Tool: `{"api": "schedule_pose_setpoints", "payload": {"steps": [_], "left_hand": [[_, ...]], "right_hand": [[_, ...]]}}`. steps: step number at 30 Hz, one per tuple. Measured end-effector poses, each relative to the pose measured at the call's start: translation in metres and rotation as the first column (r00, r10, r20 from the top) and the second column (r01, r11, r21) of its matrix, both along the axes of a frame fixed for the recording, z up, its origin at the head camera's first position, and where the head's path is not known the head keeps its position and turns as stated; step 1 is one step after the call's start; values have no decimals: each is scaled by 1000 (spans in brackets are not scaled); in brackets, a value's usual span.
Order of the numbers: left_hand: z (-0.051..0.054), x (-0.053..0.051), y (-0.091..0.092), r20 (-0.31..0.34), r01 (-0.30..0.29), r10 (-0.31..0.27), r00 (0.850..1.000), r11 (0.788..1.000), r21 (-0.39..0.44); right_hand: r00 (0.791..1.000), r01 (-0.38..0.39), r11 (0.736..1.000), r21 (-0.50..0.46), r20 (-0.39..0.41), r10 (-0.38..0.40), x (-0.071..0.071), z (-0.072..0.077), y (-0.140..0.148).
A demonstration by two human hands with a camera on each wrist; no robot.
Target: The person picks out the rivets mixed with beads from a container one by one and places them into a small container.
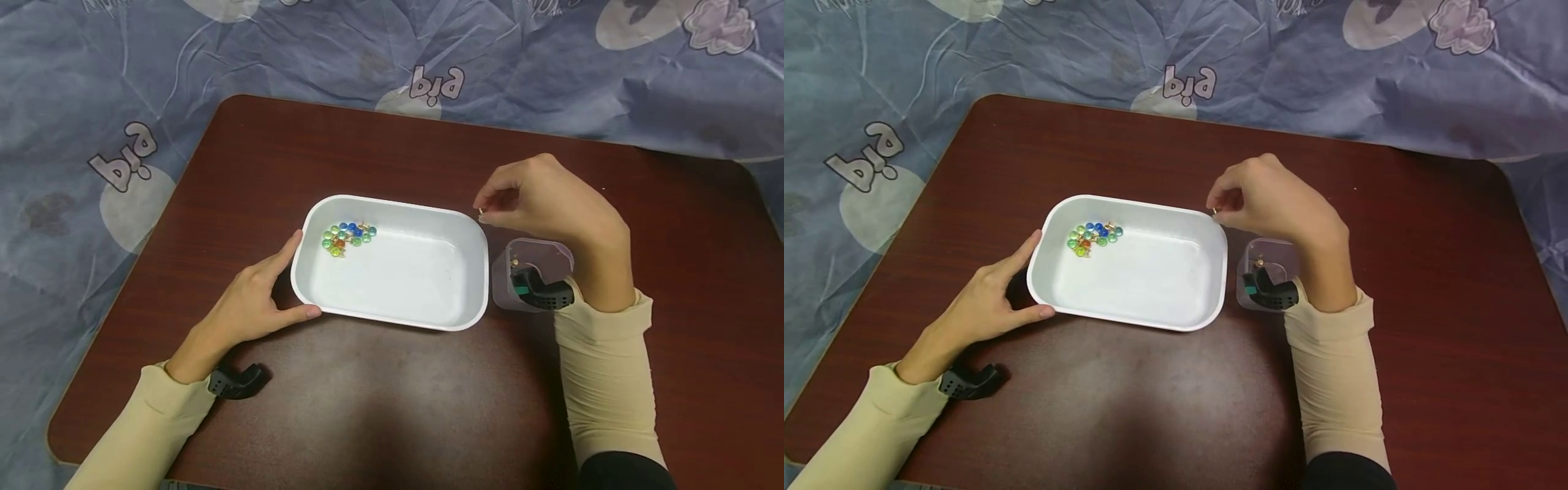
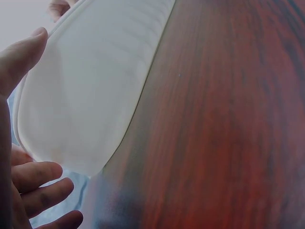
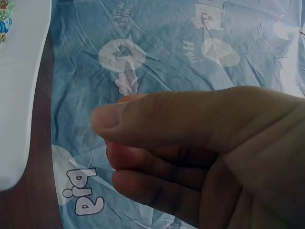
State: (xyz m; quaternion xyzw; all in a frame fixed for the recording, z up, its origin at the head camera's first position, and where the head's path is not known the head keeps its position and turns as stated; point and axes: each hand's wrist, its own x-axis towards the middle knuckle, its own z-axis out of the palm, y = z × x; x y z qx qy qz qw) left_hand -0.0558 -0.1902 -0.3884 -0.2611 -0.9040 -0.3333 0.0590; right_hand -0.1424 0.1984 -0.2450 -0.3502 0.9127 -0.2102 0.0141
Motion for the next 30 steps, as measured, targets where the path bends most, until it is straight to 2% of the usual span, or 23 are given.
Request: {"api": "schedule_pose_setpoints", "payload": {"steps": [10, 30], "left_hand": [[-1, 0, -1, 6, -3, 3, 1000, 1000, -4], [1, 0, 0, 15, -8, 8, 1000, 1000, -8]], "right_hand": [[996, 87, 995, 51, 27, -88, 7, 2, 19], [981, 174, 977, 126, 69, -184, 16, 0, 48]]}}
